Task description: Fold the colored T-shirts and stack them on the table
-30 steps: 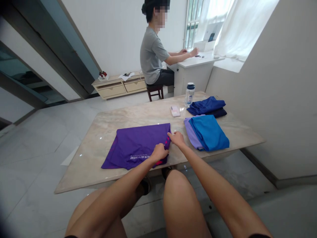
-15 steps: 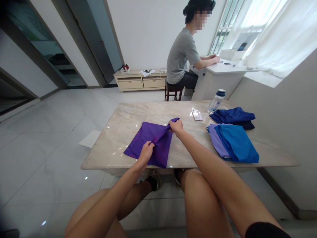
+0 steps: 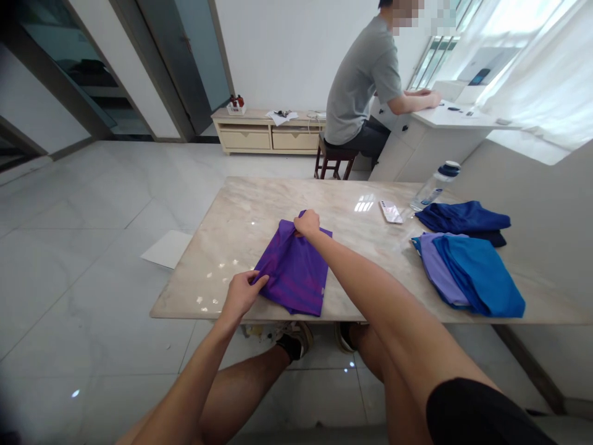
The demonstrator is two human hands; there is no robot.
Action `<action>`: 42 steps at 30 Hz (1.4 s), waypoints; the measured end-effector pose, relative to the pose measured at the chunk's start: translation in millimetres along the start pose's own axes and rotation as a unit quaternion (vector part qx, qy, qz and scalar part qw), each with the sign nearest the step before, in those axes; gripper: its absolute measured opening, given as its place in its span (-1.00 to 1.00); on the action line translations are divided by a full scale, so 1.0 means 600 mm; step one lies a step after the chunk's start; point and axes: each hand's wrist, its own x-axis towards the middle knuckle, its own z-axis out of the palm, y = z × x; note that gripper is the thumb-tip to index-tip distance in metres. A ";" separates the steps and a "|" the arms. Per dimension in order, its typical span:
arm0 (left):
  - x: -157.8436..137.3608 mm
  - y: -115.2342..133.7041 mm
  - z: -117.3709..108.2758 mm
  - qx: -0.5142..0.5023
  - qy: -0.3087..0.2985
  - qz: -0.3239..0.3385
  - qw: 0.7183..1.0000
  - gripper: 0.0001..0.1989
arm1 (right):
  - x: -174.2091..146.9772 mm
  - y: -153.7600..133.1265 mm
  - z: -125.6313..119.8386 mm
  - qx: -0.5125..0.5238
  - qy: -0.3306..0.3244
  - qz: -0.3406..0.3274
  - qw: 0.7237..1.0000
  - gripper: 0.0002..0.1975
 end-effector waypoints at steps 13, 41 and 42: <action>0.019 -0.052 -0.006 0.156 0.107 0.063 0.980 -0.81 | -0.022 0.041 -0.003 -0.096 -0.098 -0.127 0.982 -0.82; 0.073 0.028 -0.005 0.144 0.020 -0.080 0.986 -0.68 | -0.122 0.222 -0.100 0.073 -0.183 0.059 0.979 -0.94; 0.082 0.026 -0.003 0.136 0.018 -0.090 0.986 -0.70 | -0.119 0.222 -0.094 0.089 -0.192 0.069 0.975 -0.92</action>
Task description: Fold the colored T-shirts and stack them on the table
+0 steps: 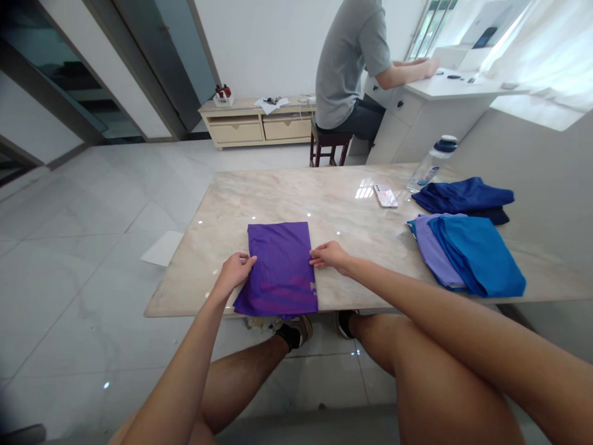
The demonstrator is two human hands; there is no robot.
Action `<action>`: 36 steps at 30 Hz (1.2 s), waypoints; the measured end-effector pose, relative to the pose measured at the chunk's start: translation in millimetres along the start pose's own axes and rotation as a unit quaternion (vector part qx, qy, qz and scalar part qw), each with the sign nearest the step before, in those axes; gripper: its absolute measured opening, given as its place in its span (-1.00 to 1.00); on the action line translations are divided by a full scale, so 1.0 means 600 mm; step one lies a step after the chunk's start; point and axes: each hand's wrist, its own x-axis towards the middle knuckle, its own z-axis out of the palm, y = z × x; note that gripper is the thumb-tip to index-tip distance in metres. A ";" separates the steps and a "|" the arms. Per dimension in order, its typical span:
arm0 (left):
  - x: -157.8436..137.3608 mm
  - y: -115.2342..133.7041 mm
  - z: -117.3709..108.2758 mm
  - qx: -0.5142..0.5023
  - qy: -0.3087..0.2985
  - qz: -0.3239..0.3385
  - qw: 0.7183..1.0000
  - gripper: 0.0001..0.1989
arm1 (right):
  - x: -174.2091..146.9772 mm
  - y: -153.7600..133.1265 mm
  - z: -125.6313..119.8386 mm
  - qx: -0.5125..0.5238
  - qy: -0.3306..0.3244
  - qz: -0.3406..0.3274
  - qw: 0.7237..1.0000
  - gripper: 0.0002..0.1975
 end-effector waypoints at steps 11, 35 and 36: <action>-0.007 0.014 -0.015 -0.186 -0.100 -0.066 0.975 -0.68 | 0.025 0.000 0.008 -0.070 -0.041 -0.007 0.997 -0.55; -0.201 0.110 -0.111 -0.342 0.103 0.216 0.909 -0.62 | -0.200 -0.086 -0.102 -0.025 0.201 -0.377 0.904 -0.59; -0.204 0.109 -0.104 -0.346 0.097 0.193 0.913 -0.60 | -0.191 -0.084 -0.099 -0.027 0.198 -0.353 0.914 -0.59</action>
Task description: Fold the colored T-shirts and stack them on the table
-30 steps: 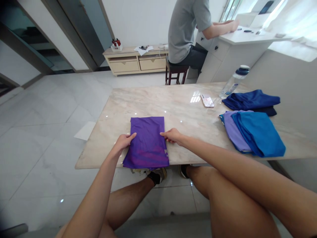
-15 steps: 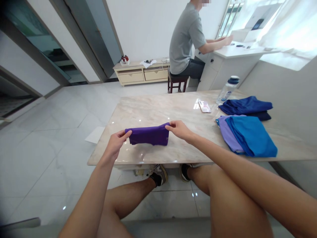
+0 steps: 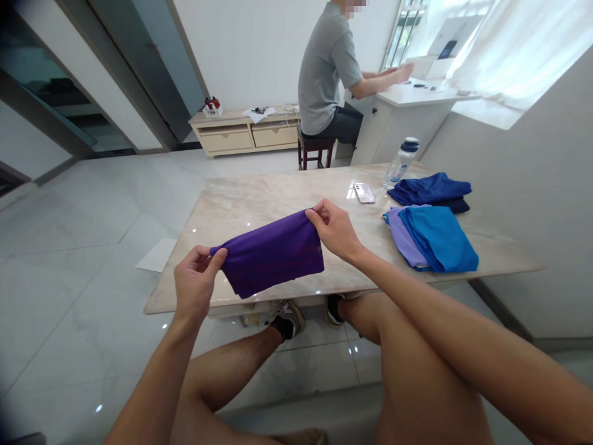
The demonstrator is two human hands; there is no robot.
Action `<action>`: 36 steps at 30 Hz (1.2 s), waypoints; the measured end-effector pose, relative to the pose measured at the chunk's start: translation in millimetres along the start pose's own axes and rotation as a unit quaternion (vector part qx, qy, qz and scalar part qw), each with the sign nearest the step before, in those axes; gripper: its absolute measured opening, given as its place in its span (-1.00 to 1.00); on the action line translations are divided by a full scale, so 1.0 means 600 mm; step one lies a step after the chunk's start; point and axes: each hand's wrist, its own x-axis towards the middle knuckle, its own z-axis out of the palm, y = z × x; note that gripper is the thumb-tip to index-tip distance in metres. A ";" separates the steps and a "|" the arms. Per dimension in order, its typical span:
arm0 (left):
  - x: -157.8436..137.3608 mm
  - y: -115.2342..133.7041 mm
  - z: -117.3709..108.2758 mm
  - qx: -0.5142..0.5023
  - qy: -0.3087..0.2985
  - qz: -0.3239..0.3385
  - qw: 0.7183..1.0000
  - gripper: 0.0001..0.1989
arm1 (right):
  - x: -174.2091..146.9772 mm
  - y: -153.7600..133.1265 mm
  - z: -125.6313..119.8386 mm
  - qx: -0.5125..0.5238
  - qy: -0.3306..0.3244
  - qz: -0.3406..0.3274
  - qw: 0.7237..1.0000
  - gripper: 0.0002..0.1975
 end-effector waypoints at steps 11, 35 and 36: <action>-0.006 -0.153 0.011 0.318 -0.123 -0.164 0.926 -0.79 | 0.087 0.126 0.096 -0.289 -0.147 0.034 0.945 -0.67; -0.084 -0.143 0.075 0.553 -0.408 0.217 0.693 -0.66 | 0.064 0.187 0.050 -0.358 -0.316 0.199 0.856 -0.65; -0.080 -0.141 0.074 0.550 -0.415 0.213 0.693 -0.71 | 0.062 0.188 0.044 -0.336 -0.325 0.213 0.858 -0.64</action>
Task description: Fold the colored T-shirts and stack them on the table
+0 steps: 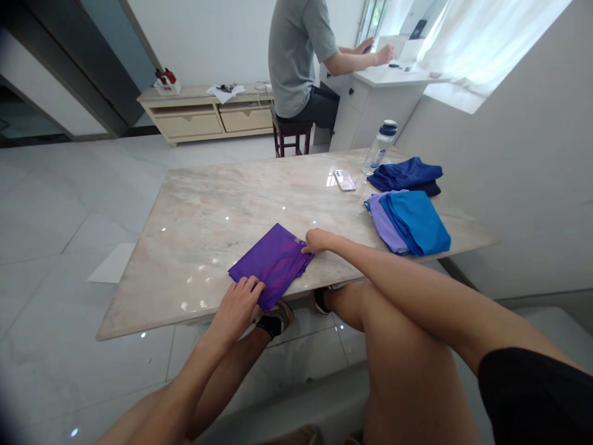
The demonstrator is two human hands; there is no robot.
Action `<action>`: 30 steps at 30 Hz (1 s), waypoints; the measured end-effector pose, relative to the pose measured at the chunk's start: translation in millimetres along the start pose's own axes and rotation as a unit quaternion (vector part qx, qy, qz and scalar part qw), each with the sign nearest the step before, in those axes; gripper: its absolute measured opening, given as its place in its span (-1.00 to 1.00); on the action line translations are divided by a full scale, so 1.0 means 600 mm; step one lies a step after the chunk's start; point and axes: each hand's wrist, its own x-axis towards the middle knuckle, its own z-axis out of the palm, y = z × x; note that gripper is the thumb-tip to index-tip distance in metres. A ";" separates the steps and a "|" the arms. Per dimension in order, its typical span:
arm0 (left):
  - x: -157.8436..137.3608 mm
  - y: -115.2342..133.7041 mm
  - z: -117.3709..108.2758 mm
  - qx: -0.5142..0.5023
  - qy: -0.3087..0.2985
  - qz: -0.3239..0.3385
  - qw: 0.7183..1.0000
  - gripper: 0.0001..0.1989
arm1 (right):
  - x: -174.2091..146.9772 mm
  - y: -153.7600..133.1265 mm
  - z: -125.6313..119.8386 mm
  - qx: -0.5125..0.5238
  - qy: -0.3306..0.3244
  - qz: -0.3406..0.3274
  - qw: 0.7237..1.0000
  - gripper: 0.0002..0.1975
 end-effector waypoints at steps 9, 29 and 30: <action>0.008 -0.059 -0.069 -0.434 -0.016 -0.085 0.897 -0.88 | -0.045 0.035 -0.039 0.218 -0.168 0.003 0.961 -0.63; -0.043 0.023 -0.456 -0.532 0.403 -0.048 0.743 -0.68 | -0.181 -0.122 -0.072 0.058 0.187 -0.244 0.950 -0.81; -0.057 0.024 -0.489 -0.524 0.438 -0.058 0.728 -0.72 | -0.198 -0.107 -0.091 0.058 0.208 -0.233 0.948 -0.81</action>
